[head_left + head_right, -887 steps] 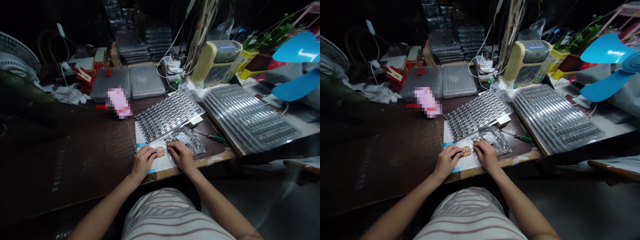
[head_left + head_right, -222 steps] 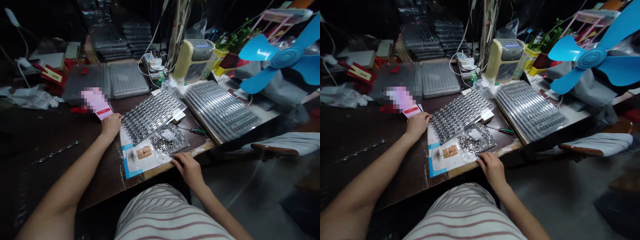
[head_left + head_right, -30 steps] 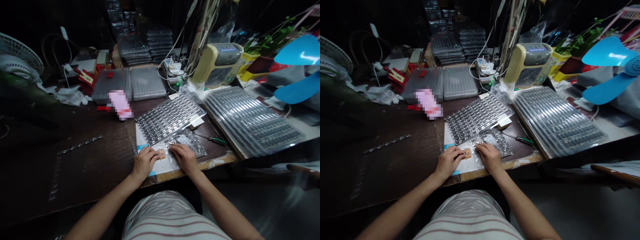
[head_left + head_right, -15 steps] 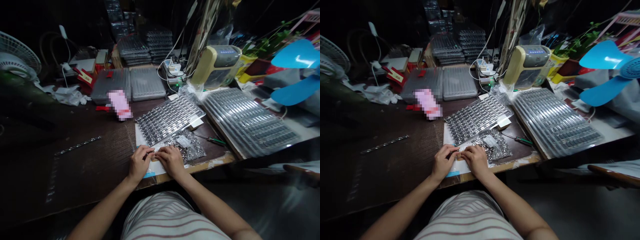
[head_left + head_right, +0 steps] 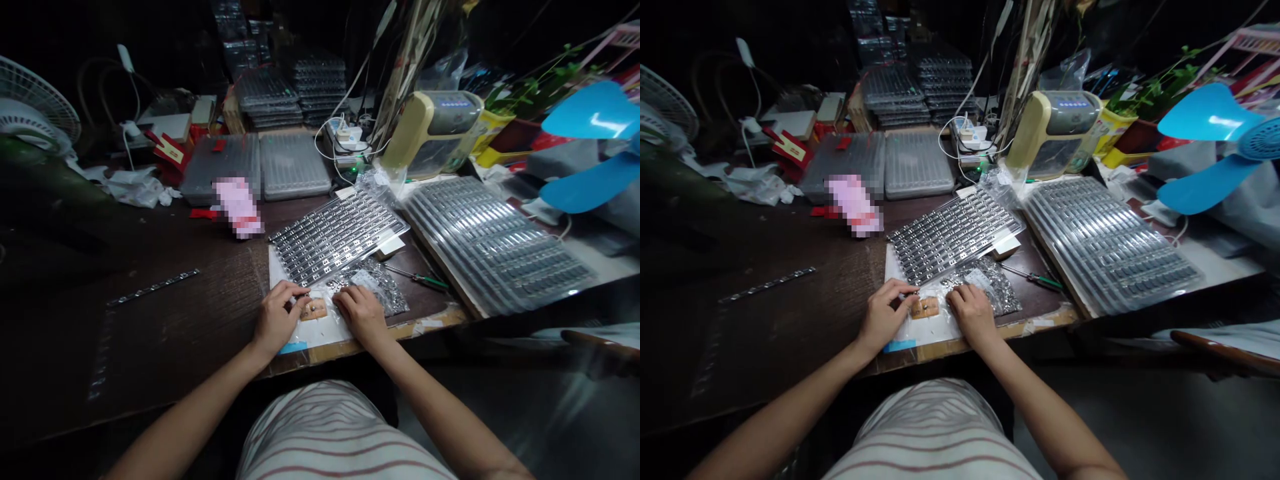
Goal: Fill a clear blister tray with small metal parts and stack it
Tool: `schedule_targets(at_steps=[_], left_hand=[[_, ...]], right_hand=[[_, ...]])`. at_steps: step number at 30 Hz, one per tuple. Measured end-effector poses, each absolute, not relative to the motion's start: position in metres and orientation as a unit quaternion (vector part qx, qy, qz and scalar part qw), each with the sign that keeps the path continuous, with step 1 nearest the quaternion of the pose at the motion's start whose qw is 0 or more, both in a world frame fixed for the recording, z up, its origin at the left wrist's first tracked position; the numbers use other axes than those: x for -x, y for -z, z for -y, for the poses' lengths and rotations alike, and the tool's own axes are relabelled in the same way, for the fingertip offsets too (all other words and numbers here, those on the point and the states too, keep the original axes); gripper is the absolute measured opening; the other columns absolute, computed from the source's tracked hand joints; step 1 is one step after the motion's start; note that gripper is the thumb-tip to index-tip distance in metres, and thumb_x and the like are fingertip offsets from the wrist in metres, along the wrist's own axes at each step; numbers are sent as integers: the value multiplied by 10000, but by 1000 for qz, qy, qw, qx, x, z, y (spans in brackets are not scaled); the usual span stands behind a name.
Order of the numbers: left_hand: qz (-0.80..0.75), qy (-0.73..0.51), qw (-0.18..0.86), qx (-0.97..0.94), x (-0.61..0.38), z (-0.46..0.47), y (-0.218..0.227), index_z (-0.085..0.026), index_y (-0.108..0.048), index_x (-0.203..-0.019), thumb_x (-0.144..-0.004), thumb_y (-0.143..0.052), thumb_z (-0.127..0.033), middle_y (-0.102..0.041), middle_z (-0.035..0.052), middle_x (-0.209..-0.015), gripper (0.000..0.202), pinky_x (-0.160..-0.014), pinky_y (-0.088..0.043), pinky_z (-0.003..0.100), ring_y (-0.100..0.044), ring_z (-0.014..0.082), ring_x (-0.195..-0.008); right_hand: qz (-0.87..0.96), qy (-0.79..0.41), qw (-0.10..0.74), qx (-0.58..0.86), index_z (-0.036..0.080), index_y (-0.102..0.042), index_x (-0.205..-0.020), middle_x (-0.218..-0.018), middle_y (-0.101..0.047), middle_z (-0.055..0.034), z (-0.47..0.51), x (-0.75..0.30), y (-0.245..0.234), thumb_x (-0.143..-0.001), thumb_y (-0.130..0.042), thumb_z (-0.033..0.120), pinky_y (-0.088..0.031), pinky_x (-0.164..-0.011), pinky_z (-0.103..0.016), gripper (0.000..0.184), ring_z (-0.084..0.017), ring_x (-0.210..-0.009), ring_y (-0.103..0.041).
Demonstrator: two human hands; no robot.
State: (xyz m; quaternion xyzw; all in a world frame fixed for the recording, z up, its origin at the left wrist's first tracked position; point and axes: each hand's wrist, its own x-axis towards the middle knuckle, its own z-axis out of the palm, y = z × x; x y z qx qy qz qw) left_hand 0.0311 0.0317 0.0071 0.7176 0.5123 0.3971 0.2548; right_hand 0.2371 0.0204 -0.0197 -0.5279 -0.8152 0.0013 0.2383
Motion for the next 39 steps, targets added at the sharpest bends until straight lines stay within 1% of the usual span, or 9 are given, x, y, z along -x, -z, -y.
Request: schedule_targets(at_steps=[5, 8, 12, 16, 20, 25, 32, 36, 39], left_hand=[[-458, -355, 243, -778, -46, -29, 0, -212, -693, -926, -838, -616, -238, -641, 42, -847, 120, -739, -489, 287, -596, 163, -823], [-443, -335, 230, -799, -50, -25, 8, -211, -687, -952, -838, -618, -226, -642, 45, -853, 135, -755, -488, 291, -591, 167, -841], [-444, -326, 218, -806, -50, -25, 13, -218, -688, -948, -837, -623, -231, -644, 42, -856, 130, -754, -487, 290, -594, 166, -838], [-449, -315, 220, -807, -51, -26, 13, -213, -689, -934, -832, -629, -222, -647, 39, -854, 118, -746, -483, 287, -594, 165, -840], [-449, -311, 231, -805, -52, -27, 12, -208, -686, -909, -832, -627, -207, -651, 40, -847, 98, -747, -481, 294, -588, 169, -837], [-448, -310, 249, -801, -52, -27, 10, -214, -685, -888, -827, -631, -199, -656, 34, -845, 83, -752, -485, 300, -593, 170, -835], [-453, -298, 231, -808, -52, -28, 8, -218, -685, -862, -826, -632, -193, -648, 33, -827, 69, -737, -475, 309, -584, 174, -824], [-451, -301, 235, -807, -52, -28, 10, -213, -687, -854, -819, -640, -191, -648, 31, -823, 63, -735, -477, 304, -587, 173, -822], [-447, -310, 234, -806, -55, -25, 10, -211, -690, -855, -817, -641, -188, -652, 33, -817, 66, -730, -482, 303, -587, 172, -817]], right_hand=[[793, -16, 292, 534, 186, -593, -881, -834, -618, -65, -19, -238, 24, -945, -430, 214, -412, -733, -320, 178, -185, -793, -525], [784, -27, 310, 536, 189, -591, -890, -834, -615, -63, -18, -239, 23, -938, -439, 201, -419, -737, -318, 159, -187, -807, -527], [779, -33, 322, 537, 196, -611, -914, -898, -627, -67, -18, -239, 20, -918, -485, 195, -427, -754, -323, 127, -192, -848, -529], [773, -48, 346, 529, 198, -629, -918, -882, -641, -58, -18, -239, 20, -906, -516, 202, -438, -762, -322, 113, -186, -846, -543], [770, -76, 365, 517, 212, -641, -928, -905, -661, -50, -18, -242, 25, -911, -501, 185, -453, -791, -316, 144, -175, -876, -577], [783, -70, 362, 502, 223, -657, -961, -952, -671, -54, -18, -244, 28, -910, -502, 178, -474, -774, -312, 170, -173, -873, -593], [778, -85, 364, 505, 218, -652, -926, -834, -667, -47, -18, -241, 24, -911, -510, 217, -483, -740, -316, 143, -175, -816, -597], [778, -75, 367, 504, 226, -664, -899, -863, -675, -41, -18, -241, 24, -904, -528, 216, -484, -743, -304, 137, -167, -826, -598], [776, -68, 371, 505, 223, -663, -944, -885, -680, -46, -17, -242, 23, -902, -530, 209, -483, -750, -308, 139, -173, -839, -599]])
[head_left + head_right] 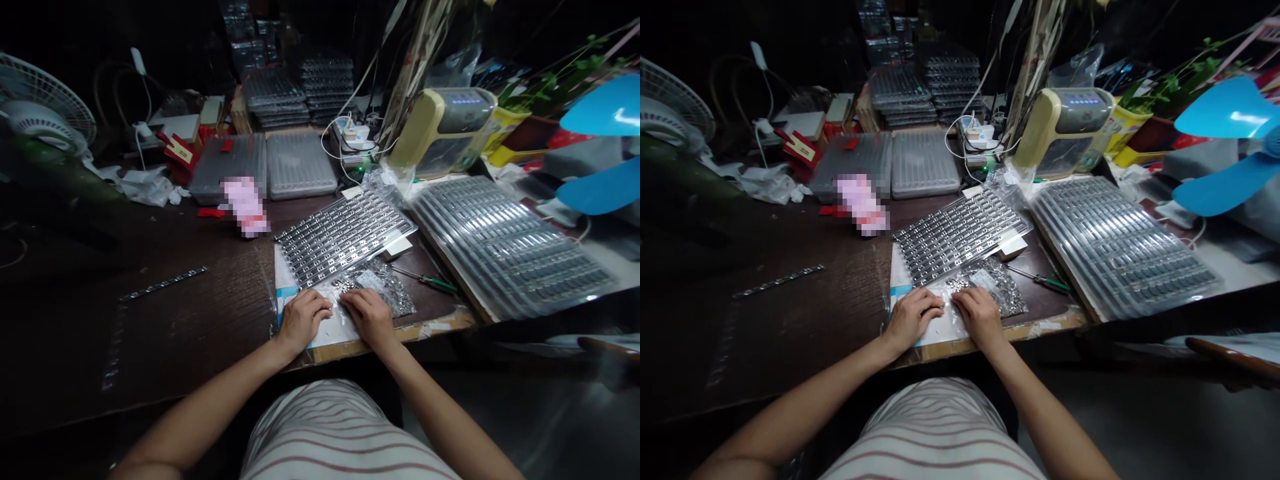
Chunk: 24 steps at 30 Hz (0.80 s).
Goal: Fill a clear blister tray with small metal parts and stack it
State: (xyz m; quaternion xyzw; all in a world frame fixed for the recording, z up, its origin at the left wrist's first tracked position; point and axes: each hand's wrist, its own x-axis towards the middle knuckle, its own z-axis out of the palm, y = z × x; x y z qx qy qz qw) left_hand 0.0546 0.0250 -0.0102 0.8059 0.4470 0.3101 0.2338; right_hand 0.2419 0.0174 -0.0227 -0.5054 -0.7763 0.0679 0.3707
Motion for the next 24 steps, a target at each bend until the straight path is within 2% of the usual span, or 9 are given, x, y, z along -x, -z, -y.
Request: schedule_targets(at_steps=[4, 7, 9, 12, 15, 20, 24], left_hand=[[-448, -355, 214, -792, -44, -33, -1, -232, -701, -871, -829, -624, -202, -661, 29, -834, 93, -738, -495, 292, -603, 162, -814], [-507, -383, 168, -754, -4, -62, -16, -232, -700, -918, -835, -613, -230, -670, 37, -875, 121, -776, -486, 313, -605, 176, -844], [-555, -393, 134, -721, 39, -85, -22, -200, -701, -892, -829, -608, -250, -667, 49, -858, 123, -730, -480, 321, -602, 182, -777], [-650, -356, 57, -669, 106, -112, -20, -193, -712, -814, -791, -628, -317, -667, 44, -857, 151, -724, -471, 301, -602, 181, -769], [-670, -313, 46, -672, 149, -119, -7, -200, -713, -807, -789, -611, -359, -677, 37, -861, 190, -769, -466, 302, -610, 183, -793], [-672, -292, 31, -680, 172, -109, 11, -210, -714, -826, -808, -568, -376, -678, 34, -901, 222, -833, -452, 322, -618, 190, -847], [-686, -274, -3, -674, 166, -106, 7, -225, -713, -878, -809, -568, -333, -669, 42, -943, 193, -858, -435, 349, -611, 210, -895]], right_hand=[[775, -76, 376, 502, 226, -658, -961, -882, -690, -42, -15, -236, 16, -901, -537, 221, -471, -753, -311, 135, -172, -831, -608], [779, -91, 362, 504, 222, -662, -858, -812, -693, -28, -12, -222, 12, -883, -578, 270, -444, -701, -294, 100, -161, -760, -611], [782, -97, 349, 507, 221, -660, -804, -765, -690, -18, -11, -210, 12, -870, -601, 301, -424, -681, -289, 119, -155, -721, -607], [788, -100, 345, 500, 231, -672, -796, -792, -699, -13, -12, -196, 16, -868, -605, 306, -415, -692, -285, 124, -154, -735, -616], [787, -96, 355, 496, 242, -690, -817, -864, -707, -20, -14, -192, 20, -875, -596, 302, -420, -713, -286, 125, -160, -791, -627], [783, -100, 352, 502, 249, -711, -858, -901, -698, -32, -15, -194, 22, -882, -581, 304, -432, -716, -297, 143, -167, -819, -623], [791, -105, 333, 503, 259, -718, -878, -884, -679, -32, -16, -191, 20, -884, -575, 287, -437, -708, -296, 146, -161, -797, -600]])
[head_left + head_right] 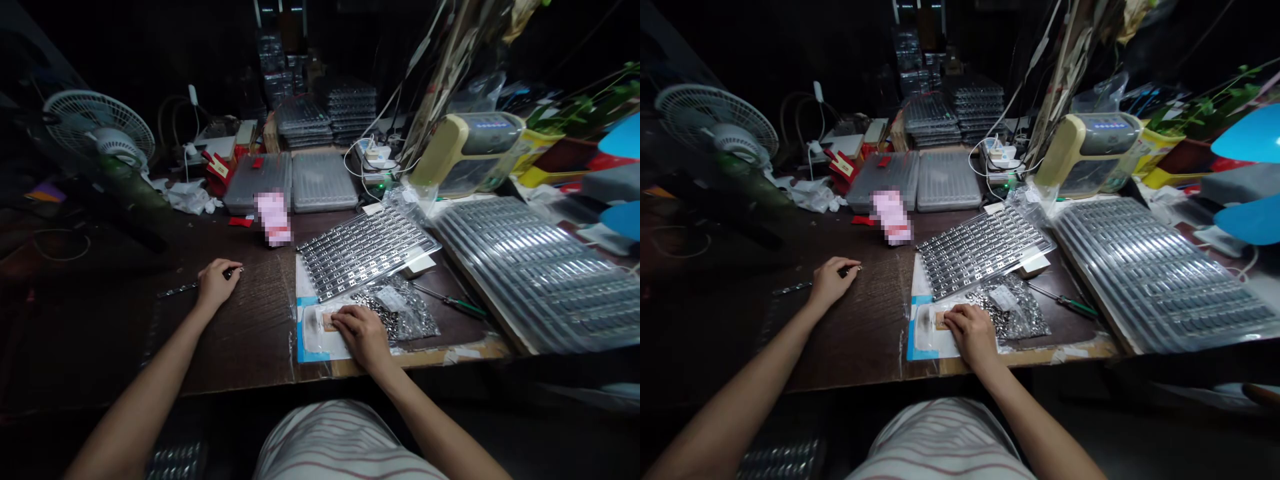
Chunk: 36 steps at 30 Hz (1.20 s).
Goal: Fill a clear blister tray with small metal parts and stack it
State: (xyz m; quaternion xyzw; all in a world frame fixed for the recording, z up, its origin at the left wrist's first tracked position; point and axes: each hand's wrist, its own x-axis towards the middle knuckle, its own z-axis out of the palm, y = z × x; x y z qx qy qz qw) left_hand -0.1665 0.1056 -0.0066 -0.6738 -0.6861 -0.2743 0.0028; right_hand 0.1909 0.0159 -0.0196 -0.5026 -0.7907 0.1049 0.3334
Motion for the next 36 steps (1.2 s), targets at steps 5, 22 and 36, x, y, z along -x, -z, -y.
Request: schedule_targets(at_steps=[5, 22, 36], left_hand=[[616, 262, -5, 743, 103, -130, -13, -217, -710, -891, -855, -531, -281, -693, 45, -956, 193, -861, -443, 327, -614, 203, -913], [602, 321, -265, 681, 30, -132, -32, -177, -611, -1033, -859, -491, -327, -686, 62, -876, 259, -645, -502, 264, -666, 172, -732], [513, 305, -313, 739, -25, -26, 0, -191, -689, -879, -826, -613, -222, -679, 37, -870, 98, -669, -492, 252, -623, 146, -754]], right_hand=[[798, -44, 288, 528, 252, -685, -1025, -981, -656, -63, -14, -200, 10, -884, -569, 303, -426, -703, -312, 189, -195, -857, -583], [770, 22, 266, 579, 182, -639, -875, -921, -633, -67, -14, -242, 27, -934, -459, 244, -430, -721, -268, 198, -160, -810, -583], [754, -38, 355, 551, 195, -593, -1040, -940, -629, -71, -13, -242, 25, -929, -424, 151, -490, -775, -309, 207, -182, -882, -587]])
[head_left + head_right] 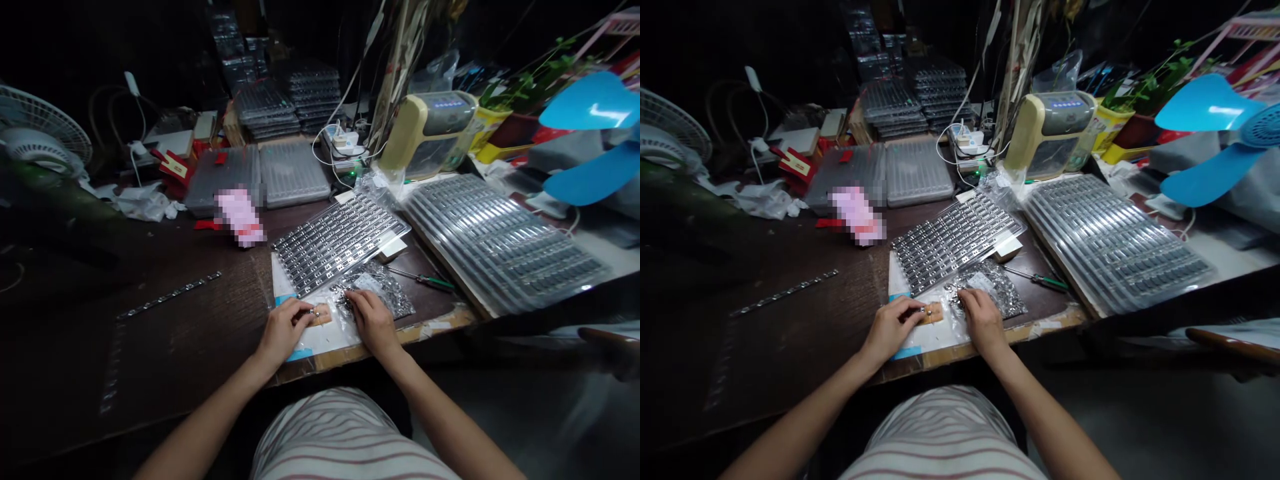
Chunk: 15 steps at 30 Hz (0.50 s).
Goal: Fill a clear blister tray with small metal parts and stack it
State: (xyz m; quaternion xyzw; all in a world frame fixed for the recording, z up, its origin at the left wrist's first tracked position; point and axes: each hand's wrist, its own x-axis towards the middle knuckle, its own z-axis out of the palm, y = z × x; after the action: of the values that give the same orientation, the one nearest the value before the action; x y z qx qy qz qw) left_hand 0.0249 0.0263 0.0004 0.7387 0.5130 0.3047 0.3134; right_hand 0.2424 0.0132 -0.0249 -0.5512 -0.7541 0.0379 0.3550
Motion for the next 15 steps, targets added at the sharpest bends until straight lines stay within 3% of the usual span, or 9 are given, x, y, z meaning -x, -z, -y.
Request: schedule_targets(at_steps=[6, 15], left_hand=[[-490, -314, 263, -769, -31, -22, 8, -196, -694, -938, -854, -597, -238, -652, 48, -885, 135, -750, -497, 278, -620, 156, -814], [-488, -294, 208, -795, -34, -22, 10, -185, -698, -929, -862, -588, -236, -640, 53, -850, 139, -738, -495, 285, -603, 159, -795]], right_hand=[[752, -43, 362, 549, 196, -609, -998, -928, -623, -71, -13, -244, 24, -922, -445, 154, -501, -769, -316, 185, -183, -884, -582], [753, -55, 372, 540, 201, -633, -1000, -945, -633, -76, -12, -245, 24, -915, -467, 163, -494, -767, -304, 191, -181, -895, -592]])
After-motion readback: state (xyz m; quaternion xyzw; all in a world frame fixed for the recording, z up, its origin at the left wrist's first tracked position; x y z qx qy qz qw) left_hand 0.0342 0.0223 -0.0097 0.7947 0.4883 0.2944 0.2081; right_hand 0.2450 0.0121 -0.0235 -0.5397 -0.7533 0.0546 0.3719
